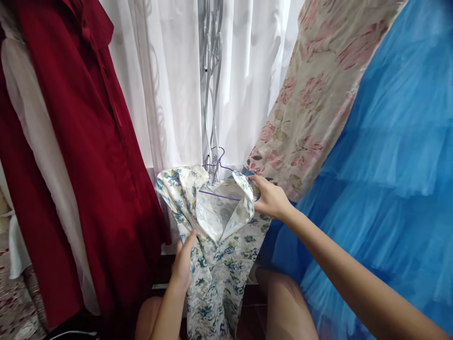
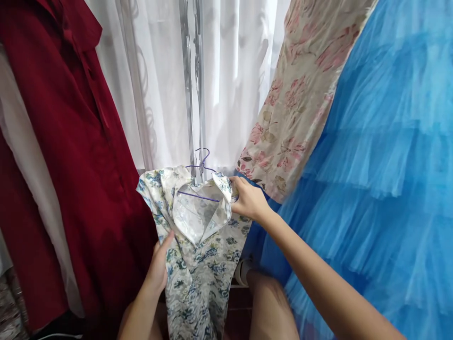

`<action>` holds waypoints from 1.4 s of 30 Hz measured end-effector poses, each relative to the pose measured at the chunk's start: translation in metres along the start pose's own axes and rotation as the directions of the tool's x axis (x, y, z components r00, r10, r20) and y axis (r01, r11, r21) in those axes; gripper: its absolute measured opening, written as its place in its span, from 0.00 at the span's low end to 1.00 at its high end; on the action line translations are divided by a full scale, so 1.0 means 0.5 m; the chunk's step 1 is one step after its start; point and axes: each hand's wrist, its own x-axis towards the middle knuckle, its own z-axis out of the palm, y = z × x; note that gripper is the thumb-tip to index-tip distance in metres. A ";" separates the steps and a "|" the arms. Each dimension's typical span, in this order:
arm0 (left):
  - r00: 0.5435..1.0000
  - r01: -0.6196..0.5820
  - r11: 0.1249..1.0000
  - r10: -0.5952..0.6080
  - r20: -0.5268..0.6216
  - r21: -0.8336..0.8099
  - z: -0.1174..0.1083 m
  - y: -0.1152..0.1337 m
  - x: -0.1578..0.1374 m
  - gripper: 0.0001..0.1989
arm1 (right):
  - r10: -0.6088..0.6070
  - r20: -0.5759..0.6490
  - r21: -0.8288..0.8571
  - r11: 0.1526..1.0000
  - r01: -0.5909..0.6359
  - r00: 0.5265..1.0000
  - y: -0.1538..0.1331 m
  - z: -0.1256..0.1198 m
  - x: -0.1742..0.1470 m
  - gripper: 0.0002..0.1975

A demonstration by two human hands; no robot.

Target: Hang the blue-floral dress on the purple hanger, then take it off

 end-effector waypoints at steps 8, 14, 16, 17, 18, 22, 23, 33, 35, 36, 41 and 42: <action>0.996 0.061 0.993 -0.054 -0.065 0.106 -0.010 -0.109 -0.106 0.24 | -0.110 0.013 0.196 0.975 0.105 0.994 -0.028 0.035 -0.057 0.43; 0.999 0.046 0.976 -0.050 0.013 0.212 -0.037 -0.136 -0.125 0.28 | 0.049 0.156 0.849 0.503 -0.159 0.987 -0.178 0.111 -0.241 0.31; 0.997 0.032 0.977 -0.046 0.062 0.212 -0.039 -0.144 -0.132 0.29 | 0.348 0.218 0.866 0.363 -0.345 0.912 -0.222 0.158 -0.319 0.21; 0.996 0.028 0.976 -0.046 0.080 0.215 -0.037 -0.148 -0.136 0.30 | 0.449 0.237 0.872 0.292 -0.392 0.862 -0.238 0.181 -0.352 0.18; 0.994 0.026 0.975 -0.047 0.095 0.219 -0.035 -0.151 -0.141 0.30 | 0.479 0.290 0.874 0.220 -0.433 0.828 -0.251 0.203 -0.378 0.16; 0.992 0.045 0.975 -0.069 0.103 0.217 -0.027 -0.157 -0.155 0.34 | 0.414 0.425 0.864 0.080 -0.498 0.805 -0.267 0.247 -0.410 0.14; 0.992 0.057 0.975 -0.079 0.094 0.215 -0.027 -0.157 -0.157 0.34 | 0.391 0.438 0.861 0.077 -0.503 0.810 -0.265 0.249 -0.406 0.16; 0.998 0.036 0.926 -0.052 0.032 0.376 -0.044 -0.131 -0.170 0.26 | 0.359 0.678 0.732 -0.404 -0.549 0.641 -0.235 0.227 -0.437 0.15; 0.997 -0.051 0.885 0.070 -0.025 0.464 -0.047 -0.132 -0.177 0.26 | 0.379 0.699 0.710 -0.473 -0.522 0.607 -0.234 0.214 -0.445 0.15; 0.979 -0.128 0.845 0.191 -0.069 0.520 -0.047 -0.136 -0.183 0.28 | 0.393 0.698 0.711 -0.483 -0.511 0.599 -0.236 0.208 -0.447 0.15; 0.792 -0.478 0.501 0.602 0.107 0.721 -0.039 -0.198 -0.222 0.27 | 0.426 0.665 0.745 -0.430 -0.510 0.613 -0.256 0.197 -0.454 0.18; 0.803 -0.507 0.483 0.566 0.188 0.714 -0.035 -0.213 -0.228 0.22 | 0.422 0.657 0.752 -0.412 -0.514 0.625 -0.260 0.197 -0.454 0.19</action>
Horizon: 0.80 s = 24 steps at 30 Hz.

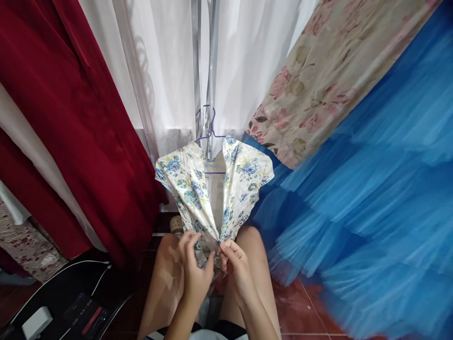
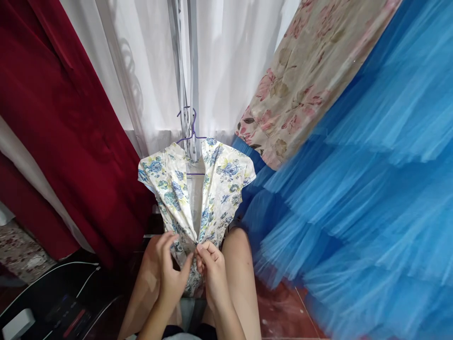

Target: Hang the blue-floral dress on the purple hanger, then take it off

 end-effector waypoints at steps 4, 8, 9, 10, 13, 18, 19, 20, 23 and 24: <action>0.970 0.067 0.990 -0.035 0.242 -0.126 0.029 -0.006 -0.021 0.10 | -0.027 0.035 -0.106 0.994 0.031 0.999 -0.006 0.008 -0.004 0.18; 0.922 0.117 0.977 -0.040 0.385 -0.179 0.023 -0.003 -0.006 0.05 | -0.005 0.082 -0.219 0.976 0.023 0.997 -0.013 0.004 -0.006 0.17; 0.915 0.117 0.976 -0.034 0.403 -0.184 0.019 -0.001 -0.003 0.04 | 0.006 0.094 -0.224 0.974 0.016 0.996 -0.012 0.003 -0.004 0.17; 0.911 0.116 0.975 -0.029 0.412 -0.187 0.015 0.002 0.000 0.04 | 0.016 0.101 -0.219 0.976 0.006 0.995 -0.010 0.001 -0.001 0.17; 0.906 0.096 0.981 -0.017 0.423 -0.168 -0.001 0.003 0.006 0.05 | 0.051 0.109 -0.193 0.981 -0.029 0.993 -0.023 0.005 0.021 0.17; 0.889 -0.034 0.999 0.024 0.458 0.013 -0.042 -0.012 0.021 0.05 | 0.048 0.156 -0.174 0.984 -0.020 0.987 -0.164 0.069 0.129 0.13; 0.880 -0.063 0.997 0.037 0.474 0.040 -0.050 -0.015 0.025 0.06 | 0.049 0.177 -0.173 0.985 -0.018 0.983 -0.204 0.092 0.158 0.12; 0.871 -0.089 0.994 0.049 0.488 0.059 -0.055 -0.018 0.029 0.06 | 0.028 0.195 -0.164 0.986 0.004 0.980 -0.243 0.116 0.187 0.11; 0.863 -0.129 0.988 0.069 0.500 0.088 -0.059 -0.023 0.032 0.06 | -0.019 0.215 -0.140 0.989 0.050 0.976 -0.341 0.183 0.266 0.07; 0.864 -0.134 0.987 0.070 0.499 0.093 -0.055 -0.025 0.030 0.07 | -0.029 0.215 -0.137 0.989 0.060 0.976 -0.362 0.201 0.286 0.06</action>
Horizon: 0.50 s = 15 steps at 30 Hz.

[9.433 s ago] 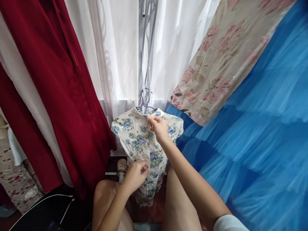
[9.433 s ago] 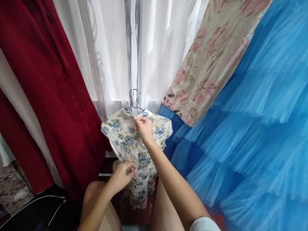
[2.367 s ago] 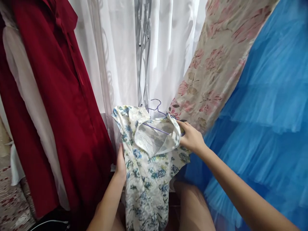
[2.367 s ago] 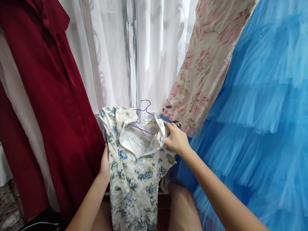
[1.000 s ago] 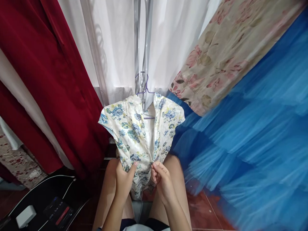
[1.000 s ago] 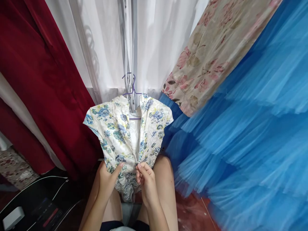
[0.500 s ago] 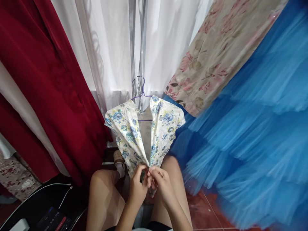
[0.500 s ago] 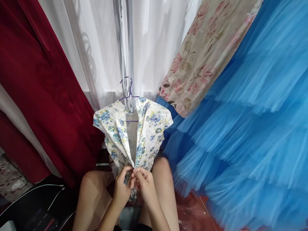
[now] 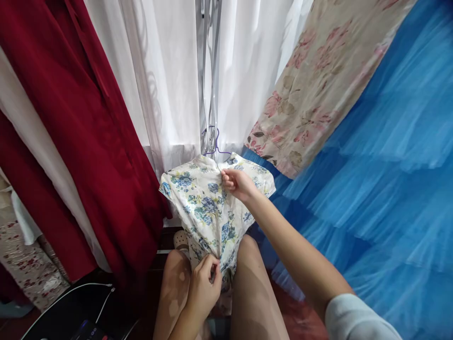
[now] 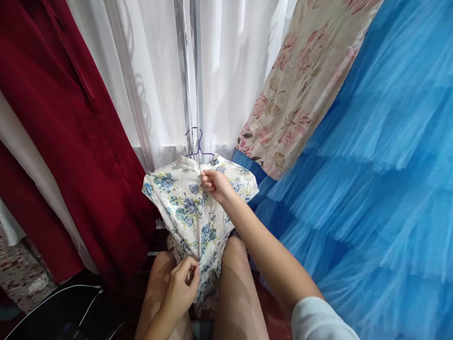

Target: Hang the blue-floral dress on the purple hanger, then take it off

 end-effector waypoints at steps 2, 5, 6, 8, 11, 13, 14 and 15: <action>1.000 0.001 1.000 -0.001 -0.003 0.008 0.016 -0.004 -0.003 0.07 | -0.032 -0.016 -0.004 0.999 0.032 0.999 -0.027 0.013 0.032 0.06; 1.000 -0.005 1.000 0.005 0.015 -0.027 0.039 -0.017 -0.004 0.07 | -0.095 -0.045 -0.026 0.995 0.094 0.994 -0.030 0.017 0.042 0.08; 1.000 -0.013 0.999 0.014 0.027 -0.050 0.041 -0.022 0.001 0.07 | -0.113 -0.050 -0.038 0.993 0.111 0.992 -0.025 0.016 0.038 0.08; 0.998 -0.041 0.994 0.046 0.042 -0.101 0.029 -0.027 0.027 0.07 | -0.148 -0.049 -0.068 0.987 0.144 0.988 -0.012 0.013 0.021 0.09; 0.992 -0.117 0.980 0.109 -0.058 -0.163 -0.027 -0.010 0.116 0.08 | -0.239 -0.007 -0.178 0.956 0.234 0.971 0.004 0.010 -0.009 0.11; 0.968 -0.191 0.966 0.156 -0.196 -0.172 -0.081 0.021 0.204 0.10 | -0.297 0.031 -0.265 0.918 0.294 0.954 0.009 0.009 -0.025 0.13; 0.951 -0.225 0.959 0.177 -0.256 -0.174 -0.108 0.040 0.252 0.13 | -0.318 0.044 -0.298 0.901 0.316 0.947 0.010 0.008 -0.031 0.14; 0.937 -0.253 0.951 0.195 -0.290 -0.178 -0.133 0.060 0.299 0.17 | -0.331 0.053 -0.317 0.889 0.331 0.942 0.010 0.008 -0.035 0.14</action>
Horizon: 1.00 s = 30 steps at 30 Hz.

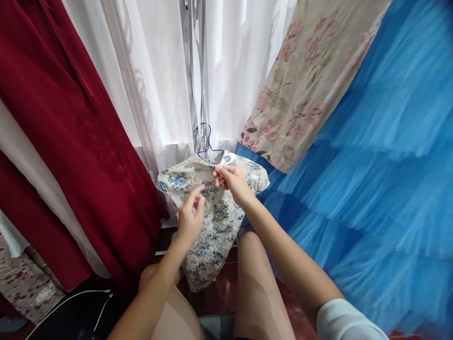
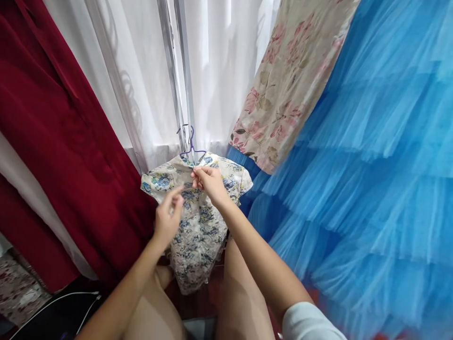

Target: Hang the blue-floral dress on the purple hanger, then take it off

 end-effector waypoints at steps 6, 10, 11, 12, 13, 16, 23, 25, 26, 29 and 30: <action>0.967 -0.246 0.957 0.233 0.100 0.154 0.002 0.045 0.202 0.08 | -0.090 0.047 -0.044 0.995 0.092 0.995 0.023 -0.015 0.007 0.16; 0.968 -0.245 0.957 0.251 -0.021 0.156 0.027 0.039 0.204 0.08 | -0.161 -0.002 -0.123 0.979 0.159 0.987 0.074 -0.017 0.022 0.16; 0.969 -0.228 0.965 0.238 -0.062 0.128 0.033 0.035 0.201 0.08 | -0.164 -0.004 -0.140 0.977 0.161 0.987 0.088 -0.016 0.025 0.16; 0.971 -0.208 0.974 0.217 -0.102 0.094 0.037 0.032 0.199 0.09 | -0.153 0.001 -0.154 0.976 0.151 0.988 0.101 -0.015 0.027 0.16; 0.971 -0.184 0.981 0.190 -0.148 0.057 0.039 0.027 0.199 0.09 | -0.133 0.012 -0.167 0.977 0.133 0.991 0.113 -0.015 0.027 0.16; 0.934 -0.133 0.988 0.098 -0.343 -0.080 0.026 0.005 0.221 0.11 | -0.051 0.041 -0.192 0.980 0.058 0.998 0.142 -0.024 0.016 0.17; 0.756 0.096 0.916 -0.322 -0.570 -0.390 -0.077 -0.144 0.283 0.08 | 0.025 0.079 -0.169 0.986 -0.011 0.997 0.147 -0.065 -0.062 0.18; 0.613 0.196 0.804 -0.548 -0.570 -0.561 -0.088 -0.194 0.269 0.06 | 0.061 0.093 -0.172 0.984 -0.044 0.994 0.149 -0.064 -0.081 0.19; 0.554 0.230 0.745 -0.629 -0.545 -0.626 -0.088 -0.216 0.257 0.06 | 0.081 0.101 -0.174 0.983 -0.062 0.992 0.154 -0.062 -0.088 0.19; 0.462 0.325 0.591 -0.780 -0.422 -0.738 -0.070 -0.260 0.202 0.09 | 0.127 0.109 -0.173 0.979 -0.107 0.986 0.181 -0.058 -0.110 0.20; 0.439 0.357 0.533 -0.821 -0.366 -0.767 -0.060 -0.268 0.180 0.10 | 0.137 0.104 -0.171 0.978 -0.118 0.985 0.193 -0.060 -0.117 0.20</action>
